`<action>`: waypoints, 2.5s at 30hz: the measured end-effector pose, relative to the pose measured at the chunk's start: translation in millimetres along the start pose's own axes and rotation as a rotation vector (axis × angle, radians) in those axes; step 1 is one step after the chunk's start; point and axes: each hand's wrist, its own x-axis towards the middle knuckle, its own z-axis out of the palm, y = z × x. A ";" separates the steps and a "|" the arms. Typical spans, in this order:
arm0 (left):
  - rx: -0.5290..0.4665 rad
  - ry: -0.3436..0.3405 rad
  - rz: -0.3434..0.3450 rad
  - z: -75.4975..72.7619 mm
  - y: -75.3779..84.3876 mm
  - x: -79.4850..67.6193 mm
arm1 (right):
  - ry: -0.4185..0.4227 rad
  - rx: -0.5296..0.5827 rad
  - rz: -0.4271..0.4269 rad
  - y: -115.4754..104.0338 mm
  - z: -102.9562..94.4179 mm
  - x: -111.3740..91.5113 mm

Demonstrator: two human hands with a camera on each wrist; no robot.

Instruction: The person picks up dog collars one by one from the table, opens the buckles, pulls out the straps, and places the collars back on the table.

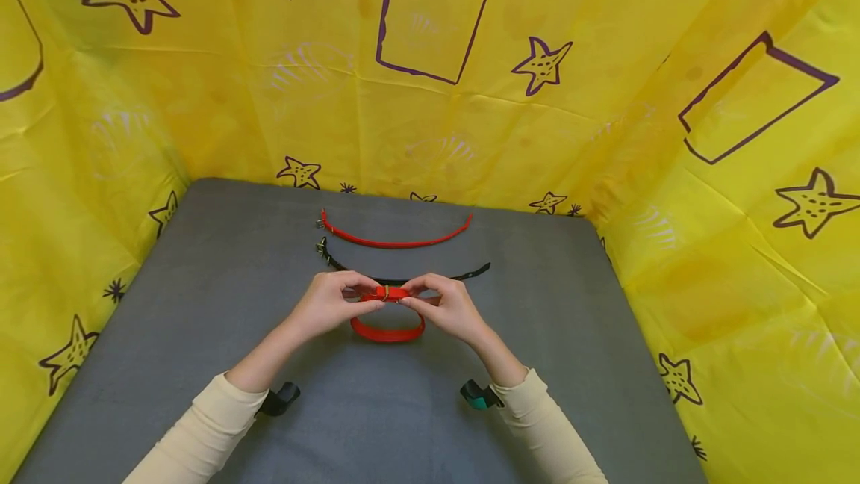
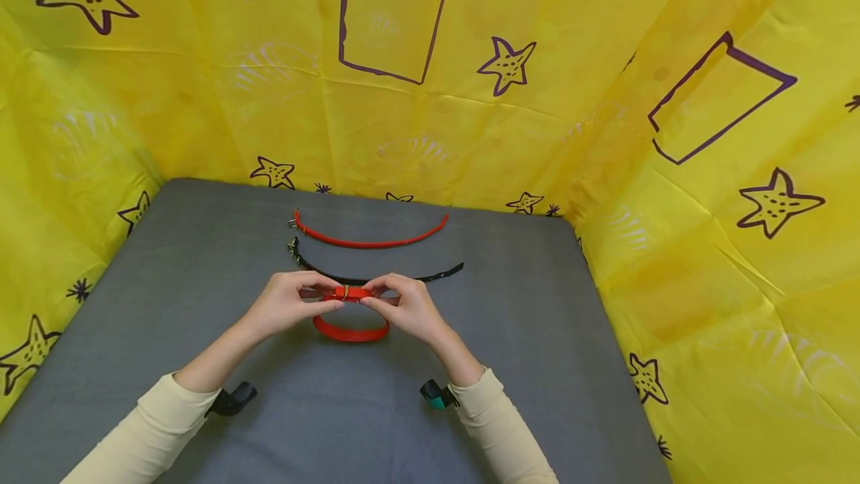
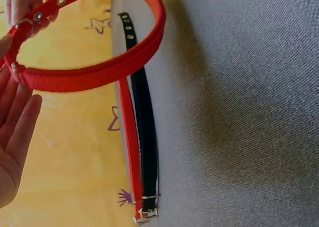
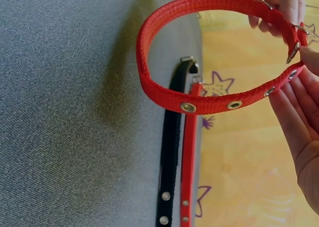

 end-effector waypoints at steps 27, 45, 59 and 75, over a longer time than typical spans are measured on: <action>-0.098 0.123 -0.208 -21.4 -17.8 -15.4 | 0.155 -0.048 0.212 46.1 -13.4 -20.9; -0.270 0.242 -0.459 -40.2 -45.5 -33.2 | 0.331 0.340 0.491 79.0 -26.8 -53.3; -0.211 0.246 -0.608 -51.0 -59.8 -41.2 | 0.473 0.491 0.584 94.8 -27.7 -72.6; -0.299 0.116 -0.786 -57.1 -75.9 -45.1 | 0.563 0.480 0.780 108.4 -33.6 -93.6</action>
